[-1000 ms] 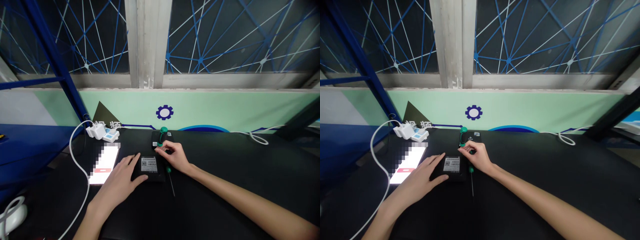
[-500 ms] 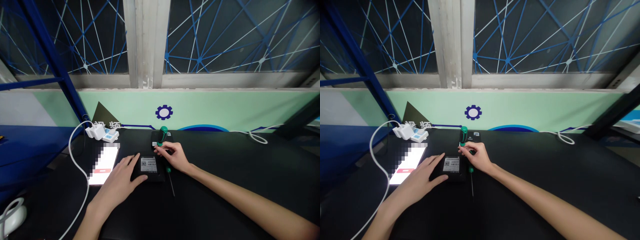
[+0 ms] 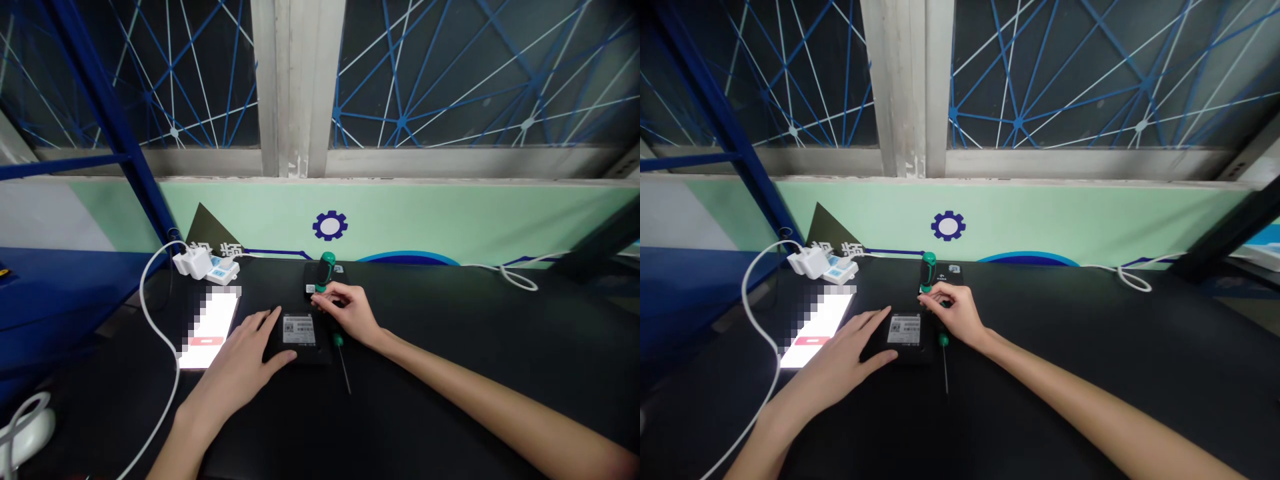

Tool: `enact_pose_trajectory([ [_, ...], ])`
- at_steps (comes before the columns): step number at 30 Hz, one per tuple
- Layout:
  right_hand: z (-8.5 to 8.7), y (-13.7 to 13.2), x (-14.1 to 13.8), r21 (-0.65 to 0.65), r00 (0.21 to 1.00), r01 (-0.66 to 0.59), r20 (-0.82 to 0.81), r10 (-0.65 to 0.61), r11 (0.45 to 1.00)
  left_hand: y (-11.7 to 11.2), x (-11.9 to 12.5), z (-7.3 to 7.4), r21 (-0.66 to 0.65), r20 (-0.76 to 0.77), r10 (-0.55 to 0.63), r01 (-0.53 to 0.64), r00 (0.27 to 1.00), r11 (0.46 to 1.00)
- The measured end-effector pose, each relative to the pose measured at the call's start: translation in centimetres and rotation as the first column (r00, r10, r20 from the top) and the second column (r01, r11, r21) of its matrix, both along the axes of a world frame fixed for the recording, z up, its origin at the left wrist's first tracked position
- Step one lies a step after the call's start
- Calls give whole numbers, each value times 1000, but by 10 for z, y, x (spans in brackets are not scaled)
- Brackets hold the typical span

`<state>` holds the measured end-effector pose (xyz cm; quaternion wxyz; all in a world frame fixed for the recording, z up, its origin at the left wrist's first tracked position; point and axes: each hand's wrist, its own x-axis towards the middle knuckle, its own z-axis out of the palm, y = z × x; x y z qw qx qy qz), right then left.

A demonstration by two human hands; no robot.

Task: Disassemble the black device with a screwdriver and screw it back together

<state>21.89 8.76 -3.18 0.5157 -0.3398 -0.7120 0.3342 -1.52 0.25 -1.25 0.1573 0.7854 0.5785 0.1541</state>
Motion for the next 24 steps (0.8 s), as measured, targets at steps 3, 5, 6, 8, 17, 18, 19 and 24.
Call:
enact_pose_trajectory([
  [3, 0, -1, 0, 22, 1000, 11, 4, -11, 1000, 0, 0, 1, -9, -2, 0, 0, 1000, 1000],
  [5, 0, -1, 1, 41, 1000, 9, 8, -10, 999, 0, 1, 2, -28, -11, 5, -5, 1000, 1000],
  [6, 0, -2, 1, 48, 1000, 0, 11, 0, 999, 0, 1, 3, -38, -17, 8, -8, 1000, 999],
  [8, 0, -2, 2, 55, 1000, -24, 19, 23, 998, 0, 1, 4, -47, -22, 10, -11, 1000, 999],
  [17, 1, -3, 2, 82, 999, -4, 39, 1, 997, -1, 1, 5, -56, -21, 11, -13, 1000, 998],
  [18, 2, -3, 2, 88, 999, 4, 41, -7, 996, -1, 1, 5, -58, -21, 13, -14, 1000, 998],
  [19, 2, -4, 1, 93, 999, 11, 42, -15, 996, -1, 1, 5, -59, -20, 13, -14, 1000, 998],
  [24, 1, -2, 1, 94, 999, 28, 39, -32, 995, -1, 1, 5, -68, -22, 19, -20, 1000, 997],
])
